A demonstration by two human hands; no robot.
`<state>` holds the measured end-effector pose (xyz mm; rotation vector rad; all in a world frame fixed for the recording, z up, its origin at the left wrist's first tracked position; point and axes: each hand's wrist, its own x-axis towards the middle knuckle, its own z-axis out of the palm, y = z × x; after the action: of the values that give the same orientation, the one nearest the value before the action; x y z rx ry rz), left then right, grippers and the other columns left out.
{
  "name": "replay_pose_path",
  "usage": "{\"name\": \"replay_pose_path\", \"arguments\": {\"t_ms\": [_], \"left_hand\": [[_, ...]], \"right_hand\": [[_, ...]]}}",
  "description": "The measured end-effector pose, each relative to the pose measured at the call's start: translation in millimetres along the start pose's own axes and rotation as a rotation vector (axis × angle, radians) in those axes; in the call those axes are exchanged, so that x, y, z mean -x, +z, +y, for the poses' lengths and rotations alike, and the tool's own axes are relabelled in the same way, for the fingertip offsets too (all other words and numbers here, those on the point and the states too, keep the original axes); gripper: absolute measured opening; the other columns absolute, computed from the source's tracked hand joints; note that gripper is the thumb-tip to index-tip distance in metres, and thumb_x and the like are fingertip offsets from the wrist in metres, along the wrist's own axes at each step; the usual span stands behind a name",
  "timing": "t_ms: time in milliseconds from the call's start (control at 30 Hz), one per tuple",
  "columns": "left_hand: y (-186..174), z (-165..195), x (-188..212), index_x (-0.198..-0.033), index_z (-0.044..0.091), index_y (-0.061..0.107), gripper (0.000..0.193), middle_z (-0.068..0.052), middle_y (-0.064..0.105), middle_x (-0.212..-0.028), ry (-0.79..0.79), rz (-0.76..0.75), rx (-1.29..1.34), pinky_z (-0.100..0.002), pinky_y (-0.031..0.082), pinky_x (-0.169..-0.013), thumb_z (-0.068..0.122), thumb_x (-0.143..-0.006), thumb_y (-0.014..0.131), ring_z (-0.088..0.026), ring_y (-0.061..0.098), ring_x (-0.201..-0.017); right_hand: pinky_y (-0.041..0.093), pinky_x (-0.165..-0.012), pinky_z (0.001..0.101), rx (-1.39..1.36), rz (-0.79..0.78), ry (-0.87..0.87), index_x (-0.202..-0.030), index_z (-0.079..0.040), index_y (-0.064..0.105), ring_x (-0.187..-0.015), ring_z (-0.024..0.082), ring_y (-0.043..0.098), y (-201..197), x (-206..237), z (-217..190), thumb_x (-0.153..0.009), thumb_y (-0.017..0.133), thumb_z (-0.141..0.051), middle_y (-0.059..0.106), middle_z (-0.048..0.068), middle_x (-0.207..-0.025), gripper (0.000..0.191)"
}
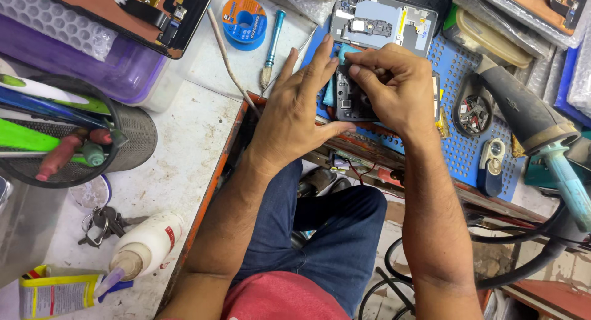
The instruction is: The person is repairing a disassembled smartphone. They use their fingers to peel off a black adhesive strip from the phone's internal frame and then place it back down, repeating the process on different sections of the device.
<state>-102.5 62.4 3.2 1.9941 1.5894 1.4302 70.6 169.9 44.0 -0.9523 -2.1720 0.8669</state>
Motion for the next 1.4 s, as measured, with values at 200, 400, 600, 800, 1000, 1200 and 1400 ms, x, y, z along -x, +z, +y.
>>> {"name": "replay_pose_path", "arguments": {"t_ms": [200,400,600,800,1000,1200,1400], "left_hand": [[-2.3,0.7,-0.3,-0.162,0.011,0.008,0.131,-0.016,0.068,-0.138,-0.002,-0.011,-0.003,-0.053,0.022,-0.131,0.035,-0.072,0.100,-0.029,0.058,-0.140],[-0.6,-0.8,-0.1,-0.163,0.010,0.009,0.129,-0.015,0.068,-0.139,0.001,-0.013,-0.010,-0.053,0.022,-0.131,0.035,-0.074,0.100,-0.028,0.058,-0.141],[-1.0,-0.6,-0.4,-0.162,0.010,0.010,0.128,-0.016,0.067,-0.140,0.009,-0.019,-0.016,-0.054,0.022,-0.131,0.036,-0.075,0.099,-0.028,0.058,-0.141],[-3.1,0.6,-0.2,-0.162,0.009,0.011,0.127,-0.016,0.067,-0.141,0.007,-0.027,-0.022,-0.054,0.023,-0.131,0.037,-0.076,0.099,-0.028,0.058,-0.141],[-2.0,0.2,-0.6,-0.162,0.009,0.012,0.125,-0.016,0.068,-0.139,0.011,-0.023,-0.031,-0.054,0.023,-0.130,0.038,-0.076,0.098,-0.027,0.059,-0.139],[-3.9,0.9,-1.5,-0.162,0.009,0.014,0.125,-0.016,0.069,-0.137,0.017,-0.020,-0.038,-0.054,0.024,-0.130,0.037,-0.074,0.099,-0.027,0.061,-0.136],[-3.8,0.7,0.2,-0.162,0.009,0.013,0.126,-0.015,0.070,-0.136,0.003,-0.028,-0.045,-0.053,0.023,-0.131,0.037,-0.075,0.099,-0.026,0.062,-0.136]], "right_hand": [[0.048,-0.069,0.0255,-0.008,0.005,-0.029,-0.117,-0.010,0.080,-0.076,0.009,0.058,0.1,-0.7,-1.0,-0.096,0.080,-0.006,0.069,0.003,-0.089,0.021],[0.049,-0.070,0.0259,-0.009,-0.039,-0.047,-0.116,-0.010,0.080,-0.076,0.009,0.061,0.6,-0.9,0.0,-0.094,0.080,-0.005,0.068,0.003,-0.087,0.022],[0.048,-0.068,0.0273,0.017,-0.029,-0.104,-0.117,-0.009,0.080,-0.075,0.011,0.059,1.1,-0.3,-1.3,-0.095,0.079,-0.003,0.068,0.005,-0.087,0.023],[0.047,-0.067,0.0254,0.012,-0.004,-0.131,-0.118,-0.009,0.079,-0.075,0.009,0.059,0.9,-0.7,0.0,-0.096,0.080,-0.003,0.068,0.003,-0.089,0.022],[0.045,-0.064,0.0262,0.033,0.015,-0.100,-0.117,-0.009,0.080,-0.071,0.009,0.055,0.6,-0.3,-1.2,-0.095,0.080,-0.004,0.064,0.002,-0.082,0.022],[0.047,-0.067,0.0256,-0.028,-0.006,-0.120,-0.115,-0.009,0.079,-0.074,0.008,0.058,0.0,-1.2,-1.5,-0.096,0.078,-0.003,0.066,0.002,-0.085,0.020],[0.042,-0.063,0.0285,0.005,-0.072,-0.112,-0.114,-0.009,0.081,-0.069,0.012,0.051,-0.7,0.6,-0.5,-0.094,0.079,-0.003,0.057,0.005,-0.077,0.021]]}}
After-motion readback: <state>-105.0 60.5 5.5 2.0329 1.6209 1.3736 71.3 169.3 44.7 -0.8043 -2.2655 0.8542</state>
